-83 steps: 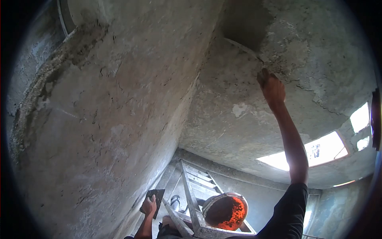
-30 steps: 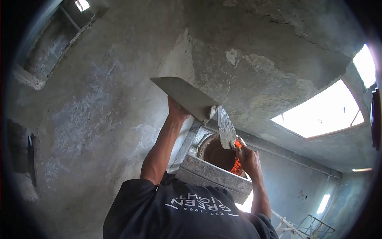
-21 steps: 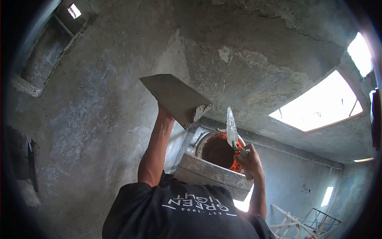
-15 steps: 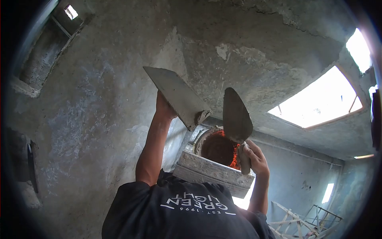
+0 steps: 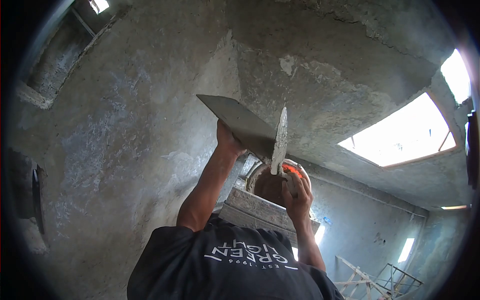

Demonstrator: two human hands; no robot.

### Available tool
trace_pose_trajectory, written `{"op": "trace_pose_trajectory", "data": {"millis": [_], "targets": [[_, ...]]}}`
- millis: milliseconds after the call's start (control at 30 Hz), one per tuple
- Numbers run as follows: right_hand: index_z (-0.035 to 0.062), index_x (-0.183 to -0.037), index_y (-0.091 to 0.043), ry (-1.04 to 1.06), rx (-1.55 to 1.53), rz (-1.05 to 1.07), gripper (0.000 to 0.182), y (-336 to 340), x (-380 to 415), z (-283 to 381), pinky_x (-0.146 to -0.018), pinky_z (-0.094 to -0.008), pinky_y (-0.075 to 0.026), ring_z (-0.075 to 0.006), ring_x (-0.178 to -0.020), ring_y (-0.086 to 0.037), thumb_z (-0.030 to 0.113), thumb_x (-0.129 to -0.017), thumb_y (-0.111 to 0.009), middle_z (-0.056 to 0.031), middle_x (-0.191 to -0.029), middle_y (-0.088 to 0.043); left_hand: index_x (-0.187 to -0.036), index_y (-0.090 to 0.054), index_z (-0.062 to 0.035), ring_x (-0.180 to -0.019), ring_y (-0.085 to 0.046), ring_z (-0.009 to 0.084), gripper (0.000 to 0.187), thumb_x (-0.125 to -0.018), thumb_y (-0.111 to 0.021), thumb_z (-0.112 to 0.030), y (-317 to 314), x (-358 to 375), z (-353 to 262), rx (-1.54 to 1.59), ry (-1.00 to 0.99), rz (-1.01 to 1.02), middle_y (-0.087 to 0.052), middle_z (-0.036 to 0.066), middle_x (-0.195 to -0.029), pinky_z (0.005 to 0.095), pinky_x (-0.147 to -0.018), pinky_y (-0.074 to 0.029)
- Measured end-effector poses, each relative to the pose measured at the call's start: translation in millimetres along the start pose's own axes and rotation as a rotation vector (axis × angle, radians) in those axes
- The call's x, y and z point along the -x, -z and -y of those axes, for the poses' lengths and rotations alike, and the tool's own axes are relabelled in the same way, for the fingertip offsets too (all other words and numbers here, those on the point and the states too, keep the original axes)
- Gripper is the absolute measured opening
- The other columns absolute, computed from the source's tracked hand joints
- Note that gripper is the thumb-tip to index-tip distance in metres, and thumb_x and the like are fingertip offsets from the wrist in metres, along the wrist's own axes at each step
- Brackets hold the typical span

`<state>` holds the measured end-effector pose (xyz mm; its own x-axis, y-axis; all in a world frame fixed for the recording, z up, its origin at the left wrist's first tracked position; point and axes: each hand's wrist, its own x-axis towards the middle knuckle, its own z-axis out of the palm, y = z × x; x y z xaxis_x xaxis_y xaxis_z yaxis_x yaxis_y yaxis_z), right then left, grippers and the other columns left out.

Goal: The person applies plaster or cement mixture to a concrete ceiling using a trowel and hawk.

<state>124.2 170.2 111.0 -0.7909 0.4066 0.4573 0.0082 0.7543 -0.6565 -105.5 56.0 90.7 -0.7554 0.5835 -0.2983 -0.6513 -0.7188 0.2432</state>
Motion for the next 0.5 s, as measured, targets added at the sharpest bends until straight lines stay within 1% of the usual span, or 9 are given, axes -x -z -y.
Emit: {"op": "trace_pose_trajectory", "data": {"millis": [100, 200, 233, 267, 333, 400, 433, 467, 500], "targets": [[0.0037, -0.108, -0.059, 0.015, 0.028, -0.059, 0.033, -7, 7, -2, -0.070, -0.0373, -0.051, -0.0293, -0.082, -0.064, 0.010, -0.077, -0.068, -0.0149, -0.094, -0.063, -0.096, -0.063, -0.0105, -0.085, -0.062, 0.0305, 0.040, -0.087, -0.045, -0.044, 21, -10, 3, 0.063, -0.019, 0.016, -0.065, 0.010, -0.093, 0.0483, -0.075, -0.051], [0.0103, -0.108, -0.058, -0.150, -0.073, 0.175, 0.031, -11, 24, 3, -0.065, -0.0401, -0.052, -0.0313, -0.079, -0.063, 0.010, -0.077, -0.067, -0.0127, -0.090, -0.061, -0.094, -0.063, -0.0099, -0.088, -0.061, 0.0309, 0.040, -0.087, -0.045, -0.044, -1, -15, -19, 0.143, -0.097, -0.077, -0.065, 0.011, -0.093, 0.0476, -0.079, -0.050], [0.0119, -0.108, -0.058, -0.224, -0.064, 0.280, 0.031, -16, 34, 1, -0.066, -0.0406, -0.053, -0.0314, -0.079, -0.063, 0.011, -0.078, -0.066, -0.0120, -0.090, -0.061, -0.100, -0.059, -0.0121, -0.089, -0.061, 0.0256, 0.033, -0.088, -0.045, -0.039, -14, -26, -37, 0.073, -0.109, -0.042, -0.063, 0.007, -0.095, 0.0452, -0.077, -0.051], [0.0136, -0.108, -0.058, -0.296, -0.058, 0.394, 0.031, -19, 46, -1, -0.068, -0.0410, -0.053, -0.0315, -0.080, -0.063, 0.011, -0.078, -0.065, -0.0113, -0.089, -0.060, -0.100, -0.059, -0.0121, -0.089, -0.061, 0.0256, 0.033, -0.088, -0.045, -0.039, -17, -24, -47, 0.074, -0.114, -0.039, -0.063, 0.007, -0.095, 0.0452, -0.077, -0.051], [0.0084, -0.110, -0.057, -0.167, 0.020, 0.296, 0.033, -13, 40, -19, -0.074, -0.0386, -0.052, -0.0303, -0.086, -0.062, 0.011, -0.078, -0.064, -0.0118, -0.095, -0.061, -0.099, -0.059, -0.0106, -0.086, -0.062, 0.0252, 0.034, -0.088, -0.044, -0.039, -30, -28, -66, 0.065, -0.261, 0.240, -0.063, 0.006, -0.094, 0.0436, -0.075, -0.052], [0.0061, -0.110, -0.057, -0.434, -0.096, 0.186, 0.035, -1, 22, -24, -0.075, -0.0357, -0.052, -0.0285, -0.089, -0.062, 0.011, -0.077, -0.066, -0.0139, -0.094, -0.063, -0.099, -0.059, -0.0103, -0.085, -0.062, 0.0246, 0.034, -0.089, -0.044, -0.039, -38, -23, -79, 0.032, -0.244, 0.134, -0.063, 0.006, -0.093, 0.0431, -0.074, -0.052], [0.0070, -0.111, -0.056, -0.330, 0.057, 0.132, 0.040, -4, 26, -50, -0.066, -0.0338, -0.051, -0.0254, -0.077, -0.066, 0.015, -0.075, -0.071, -0.0177, -0.091, -0.065, -0.098, -0.059, -0.0100, -0.084, -0.062, 0.0241, 0.034, -0.089, -0.044, -0.039, -41, -22, -84, -0.004, -0.235, 0.039, -0.063, 0.006, -0.092, 0.0426, -0.073, -0.052], [0.0058, -0.111, -0.054, -0.518, -0.057, 0.146, 0.041, 4, 14, -39, -0.062, -0.0331, -0.051, -0.0218, -0.072, -0.065, 0.018, -0.076, -0.071, -0.0163, -0.090, -0.065, -0.098, -0.059, -0.0100, -0.084, -0.062, 0.0241, 0.034, -0.089, -0.044, -0.039, -37, -22, -87, -0.004, -0.230, 0.040, -0.063, 0.006, -0.092, 0.0426, -0.073, -0.052], [0.0042, -0.110, -0.053, -0.615, -0.157, 0.181, 0.038, 13, 3, -32, -0.059, -0.0316, -0.049, -0.0186, -0.068, -0.062, 0.020, -0.079, -0.069, -0.0140, -0.088, -0.065, -0.098, -0.059, -0.0101, -0.083, -0.062, 0.0235, 0.032, -0.090, -0.044, -0.037, -32, -23, -89, -0.086, -0.219, 0.196, -0.063, 0.007, -0.092, 0.0415, -0.072, -0.052]]}}
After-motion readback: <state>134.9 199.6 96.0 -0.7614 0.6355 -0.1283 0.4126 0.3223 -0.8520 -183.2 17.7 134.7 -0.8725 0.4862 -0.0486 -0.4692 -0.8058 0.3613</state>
